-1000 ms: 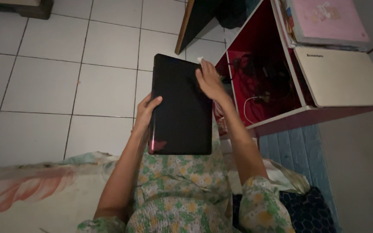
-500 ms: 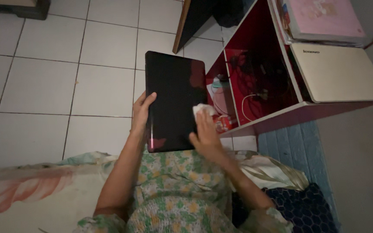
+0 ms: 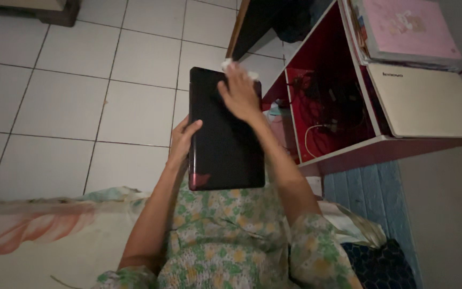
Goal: The person sits on the floor and wipes a white laptop and a black laptop with a white cloth, then wipes the inside of a red cabinet and handles a bundle of cables.
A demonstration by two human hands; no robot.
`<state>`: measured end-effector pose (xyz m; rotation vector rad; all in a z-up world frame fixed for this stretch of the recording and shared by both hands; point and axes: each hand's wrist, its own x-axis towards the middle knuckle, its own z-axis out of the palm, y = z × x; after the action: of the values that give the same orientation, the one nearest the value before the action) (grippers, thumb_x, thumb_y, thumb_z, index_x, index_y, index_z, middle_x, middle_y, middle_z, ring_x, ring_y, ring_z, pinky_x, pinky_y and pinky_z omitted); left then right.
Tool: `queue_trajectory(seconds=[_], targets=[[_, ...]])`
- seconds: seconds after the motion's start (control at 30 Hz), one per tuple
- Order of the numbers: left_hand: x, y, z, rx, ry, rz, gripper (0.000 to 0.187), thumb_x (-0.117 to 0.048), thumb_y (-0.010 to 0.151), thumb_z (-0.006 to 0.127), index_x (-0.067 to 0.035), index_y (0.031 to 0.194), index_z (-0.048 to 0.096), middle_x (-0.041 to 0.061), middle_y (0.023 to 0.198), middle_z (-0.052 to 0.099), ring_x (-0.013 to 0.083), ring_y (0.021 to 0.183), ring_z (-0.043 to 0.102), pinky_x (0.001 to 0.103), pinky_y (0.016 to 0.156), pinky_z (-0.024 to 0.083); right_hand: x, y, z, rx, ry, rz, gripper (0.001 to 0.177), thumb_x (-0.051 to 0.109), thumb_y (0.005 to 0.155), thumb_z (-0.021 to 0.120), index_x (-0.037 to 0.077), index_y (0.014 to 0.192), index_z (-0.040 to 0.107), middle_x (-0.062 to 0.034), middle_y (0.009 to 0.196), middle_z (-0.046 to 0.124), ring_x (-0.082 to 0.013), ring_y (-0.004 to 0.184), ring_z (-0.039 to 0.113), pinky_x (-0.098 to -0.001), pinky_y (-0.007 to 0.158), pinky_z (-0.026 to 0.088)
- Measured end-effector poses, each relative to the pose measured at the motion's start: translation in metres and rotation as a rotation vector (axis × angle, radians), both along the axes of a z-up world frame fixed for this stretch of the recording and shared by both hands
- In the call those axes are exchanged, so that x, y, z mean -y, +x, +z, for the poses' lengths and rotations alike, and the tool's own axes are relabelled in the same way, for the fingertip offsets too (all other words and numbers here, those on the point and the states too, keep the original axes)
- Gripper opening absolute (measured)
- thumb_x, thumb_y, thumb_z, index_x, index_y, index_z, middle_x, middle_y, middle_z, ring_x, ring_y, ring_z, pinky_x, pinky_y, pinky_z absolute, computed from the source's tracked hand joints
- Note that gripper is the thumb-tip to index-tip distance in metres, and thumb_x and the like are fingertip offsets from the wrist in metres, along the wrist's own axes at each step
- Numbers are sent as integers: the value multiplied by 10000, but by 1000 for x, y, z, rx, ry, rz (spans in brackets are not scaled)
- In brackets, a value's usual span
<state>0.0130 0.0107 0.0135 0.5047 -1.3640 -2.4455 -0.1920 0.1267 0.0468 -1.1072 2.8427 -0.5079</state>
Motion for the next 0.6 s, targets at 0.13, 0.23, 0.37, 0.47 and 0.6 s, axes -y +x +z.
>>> queue_trajectory(seconds=[0.13,0.23,0.37,0.47,0.6], targets=[[3,-2,-5,-9,17,-29,571,-225,912,723,8,1414,588,129,1149,723,184,945,711,290,800,582,3,-20,-14,-12,16,-46,827,619,1063,200,3,1614,234,-236,1681,169,-403,1574,123,-523,1267,108],[4,-6,-14,-14,28,-29,578,-233,901,738,7,1405,592,128,1145,728,183,947,721,296,814,595,22,-13,-14,-13,-128,126,770,557,1112,226,-46,1588,274,-256,1685,226,-414,1584,158,-518,1290,123],[8,-13,-43,-4,-41,-34,569,-250,932,735,18,1417,602,125,1103,721,178,912,696,301,791,574,49,17,-3,-58,-215,323,714,498,1092,305,-38,1561,348,-243,1653,317,-405,1567,215,-524,1277,150],[9,-18,-70,-98,-62,-20,543,-262,980,714,34,1420,595,104,1162,710,168,997,670,291,870,543,54,41,13,-129,-184,427,633,462,1101,362,-5,1524,420,-233,1601,400,-400,1550,261,-539,1279,160],[16,-31,-92,-75,-174,-2,665,-487,1064,512,77,1400,617,153,1234,699,210,1094,633,336,962,516,41,74,24,-138,-71,548,542,421,1083,415,47,1468,493,-193,1523,503,-364,1535,332,-548,1294,169]])
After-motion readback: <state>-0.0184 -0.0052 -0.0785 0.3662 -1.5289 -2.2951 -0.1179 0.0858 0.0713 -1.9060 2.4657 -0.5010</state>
